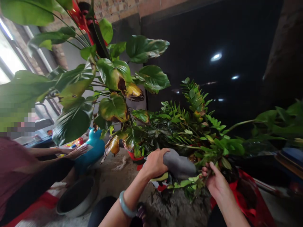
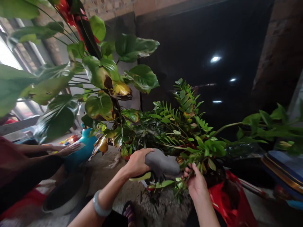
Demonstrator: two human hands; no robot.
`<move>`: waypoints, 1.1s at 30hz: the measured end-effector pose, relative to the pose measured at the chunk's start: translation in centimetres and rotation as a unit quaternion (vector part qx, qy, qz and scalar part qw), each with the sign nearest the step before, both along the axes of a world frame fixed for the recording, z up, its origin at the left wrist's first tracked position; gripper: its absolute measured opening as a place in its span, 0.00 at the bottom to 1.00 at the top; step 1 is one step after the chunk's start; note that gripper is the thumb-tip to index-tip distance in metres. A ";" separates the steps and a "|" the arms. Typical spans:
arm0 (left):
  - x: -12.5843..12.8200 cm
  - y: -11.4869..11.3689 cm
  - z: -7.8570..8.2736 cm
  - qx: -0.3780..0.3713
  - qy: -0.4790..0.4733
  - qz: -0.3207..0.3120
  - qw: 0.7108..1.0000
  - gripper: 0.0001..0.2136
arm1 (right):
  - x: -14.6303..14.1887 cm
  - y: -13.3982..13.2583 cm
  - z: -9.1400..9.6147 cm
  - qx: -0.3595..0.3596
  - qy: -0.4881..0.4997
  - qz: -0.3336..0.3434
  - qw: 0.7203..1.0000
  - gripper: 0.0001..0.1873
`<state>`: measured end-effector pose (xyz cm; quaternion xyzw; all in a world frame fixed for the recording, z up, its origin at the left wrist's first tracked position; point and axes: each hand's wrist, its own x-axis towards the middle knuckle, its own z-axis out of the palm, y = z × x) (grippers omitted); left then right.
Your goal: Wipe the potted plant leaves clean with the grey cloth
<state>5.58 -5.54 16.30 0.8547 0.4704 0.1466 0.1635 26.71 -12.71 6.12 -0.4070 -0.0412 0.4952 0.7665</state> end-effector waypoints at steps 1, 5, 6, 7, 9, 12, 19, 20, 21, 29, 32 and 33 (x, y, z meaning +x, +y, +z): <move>-0.6 -0.2 0.4 -0.008 -0.033 -0.004 0.999 0.29 | 0.1 -0.2 0.1 -0.013 0.013 -0.007 1.000 0.14; -1.7 0.5 4.3 0.045 -0.200 0.072 0.976 0.27 | 0.3 -0.6 0.8 -0.031 0.045 -0.016 0.998 0.13; -1.4 1.0 5.1 0.066 -0.223 0.101 0.967 0.26 | 0.2 -0.6 0.9 -0.026 0.041 -0.012 0.999 0.14; -1.1 1.5 5.5 0.080 -0.232 0.123 0.962 0.25 | 0.1 -0.5 1.0 -0.022 0.035 -0.010 0.999 0.14; 0.0 2.1 4.9 0.080 -0.214 0.137 0.964 0.22 | 0.0 -0.4 1.2 -0.018 0.025 -0.006 0.999 0.15; 1.2 1.4 1.3 0.033 -0.122 0.100 0.987 0.19 | -0.2 -0.3 1.2 -0.030 0.023 -0.001 0.999 0.15; -0.3 -0.2 -0.6 -0.062 -0.190 0.037 0.979 0.18 | 0.4 -1.1 0.9 -0.035 0.016 -0.020 0.999 0.14; -0.5 0.4 0.6 -0.039 -0.235 0.044 0.970 0.18 | 0.5 -1.1 0.9 -0.027 0.016 -0.019 0.999 0.14; -0.4 1.1 1.8 -0.008 -0.274 0.055 0.960 0.18 | 0.5 -1.0 0.9 -0.022 0.019 -0.018 0.999 0.14; 3.1 1.6 0.2 0.038 -0.049 0.039 0.997 0.24 | -0.8 -0.1 1.1 -0.057 0.008 -0.024 0.998 0.15; 1.9 -0.2 -1.7 -0.052 0.000 -0.035 0.998 0.21 | -0.5 -0.6 0.7 -0.067 0.001 -0.031 0.997 0.14; 1.3 -0.4 -1.5 -0.061 -0.037 -0.032 0.997 0.21 | -0.2 -0.8 0.6 -0.065 -0.001 -0.031 0.997 0.14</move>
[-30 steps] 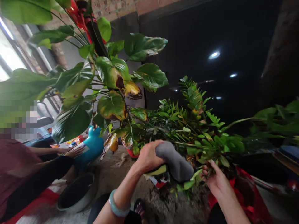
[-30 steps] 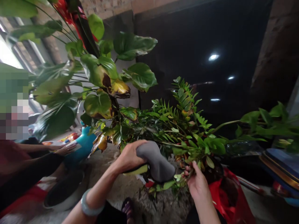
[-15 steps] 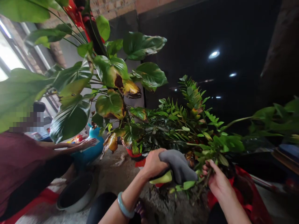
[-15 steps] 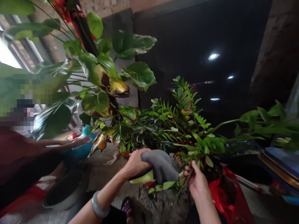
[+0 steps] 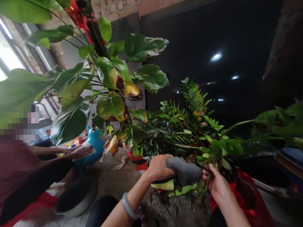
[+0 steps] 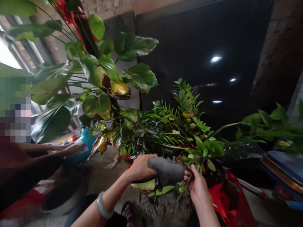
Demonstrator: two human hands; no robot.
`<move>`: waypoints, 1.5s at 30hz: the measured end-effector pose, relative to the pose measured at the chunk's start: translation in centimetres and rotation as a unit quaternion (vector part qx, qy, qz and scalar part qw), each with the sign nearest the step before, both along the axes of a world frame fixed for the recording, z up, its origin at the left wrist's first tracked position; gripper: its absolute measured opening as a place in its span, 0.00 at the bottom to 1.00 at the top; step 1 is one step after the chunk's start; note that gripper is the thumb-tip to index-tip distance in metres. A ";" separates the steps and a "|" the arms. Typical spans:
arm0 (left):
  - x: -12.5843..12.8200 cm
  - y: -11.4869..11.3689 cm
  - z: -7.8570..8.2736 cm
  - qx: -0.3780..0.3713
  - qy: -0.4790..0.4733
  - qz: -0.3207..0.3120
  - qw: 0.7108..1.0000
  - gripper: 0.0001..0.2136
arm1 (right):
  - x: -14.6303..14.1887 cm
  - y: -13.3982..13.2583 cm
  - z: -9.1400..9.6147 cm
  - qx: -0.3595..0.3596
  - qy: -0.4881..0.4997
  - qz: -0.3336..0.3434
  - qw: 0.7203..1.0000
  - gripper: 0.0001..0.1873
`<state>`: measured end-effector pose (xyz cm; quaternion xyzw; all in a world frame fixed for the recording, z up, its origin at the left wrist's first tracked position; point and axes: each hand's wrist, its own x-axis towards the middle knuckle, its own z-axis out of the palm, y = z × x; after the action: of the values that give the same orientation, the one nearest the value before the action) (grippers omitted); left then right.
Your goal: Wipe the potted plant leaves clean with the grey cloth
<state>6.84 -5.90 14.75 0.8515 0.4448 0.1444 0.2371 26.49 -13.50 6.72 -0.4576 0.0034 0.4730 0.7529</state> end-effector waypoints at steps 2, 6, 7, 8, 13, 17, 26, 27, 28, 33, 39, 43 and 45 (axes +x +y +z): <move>-1.2 0.4 1.6 0.015 -0.115 0.033 0.993 0.20 | 0.5 -0.4 -0.1 0.012 0.001 0.006 1.000 0.14; -1.3 2.9 5.7 0.127 -0.251 0.143 0.949 0.24 | 0.5 -0.4 0.6 0.027 0.021 0.016 0.999 0.13; -1.0 3.3 6.0 0.148 -0.232 0.173 0.946 0.25 | 0.4 -0.2 0.8 0.021 0.026 0.013 0.999 0.12; -0.6 3.5 5.8 0.155 -0.193 0.191 0.950 0.25 | 0.2 -0.1 1.0 0.014 0.029 0.012 0.999 0.11; -1.3 0.8 1.5 0.014 0.020 0.066 0.997 0.24 | -0.3 0.2 1.4 -0.007 0.030 0.010 0.999 0.09; -4.6 -0.5 2.6 -0.016 -0.165 0.058 0.985 0.20 | 0.1 -0.1 1.5 -0.014 0.041 0.004 0.999 0.04; -6.4 3.1 4.9 0.126 -0.137 0.257 0.948 0.26 | 0.1 0.9 0.5 -0.018 0.037 0.017 0.999 0.05; -6.4 2.4 3.6 0.091 -0.089 0.244 0.961 0.26 | 0.4 1.0 -0.1 -0.010 0.026 0.018 0.999 0.07; -6.6 1.6 2.3 0.055 -0.057 0.225 0.971 0.26 | 0.7 1.0 -0.8 0.000 0.013 0.019 1.000 0.09; -9.0 -0.7 1.6 0.013 -0.152 0.239 0.959 0.18 | 2.3 1.1 -3.6 0.027 -0.039 0.035 0.998 0.13; -10.3 3.3 6.9 0.223 -0.291 0.377 0.851 0.18 | 2.1 1.4 -3.8 0.032 -0.055 0.024 0.998 0.12; -8.7 3.3 2.7 0.088 -0.107 0.367 0.920 0.20 | 1.8 1.4 -3.4 0.022 -0.051 0.027 0.998 0.11; -8.1 1.6 -0.9 -0.009 -0.024 0.316 0.948 0.20 | 2.0 1.3 -3.3 0.014 -0.045 0.026 0.999 0.10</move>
<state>-1.27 -4.25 13.88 0.6613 0.6866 0.2284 0.1979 28.51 -12.20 3.40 -0.4679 -0.0491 0.4717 0.7458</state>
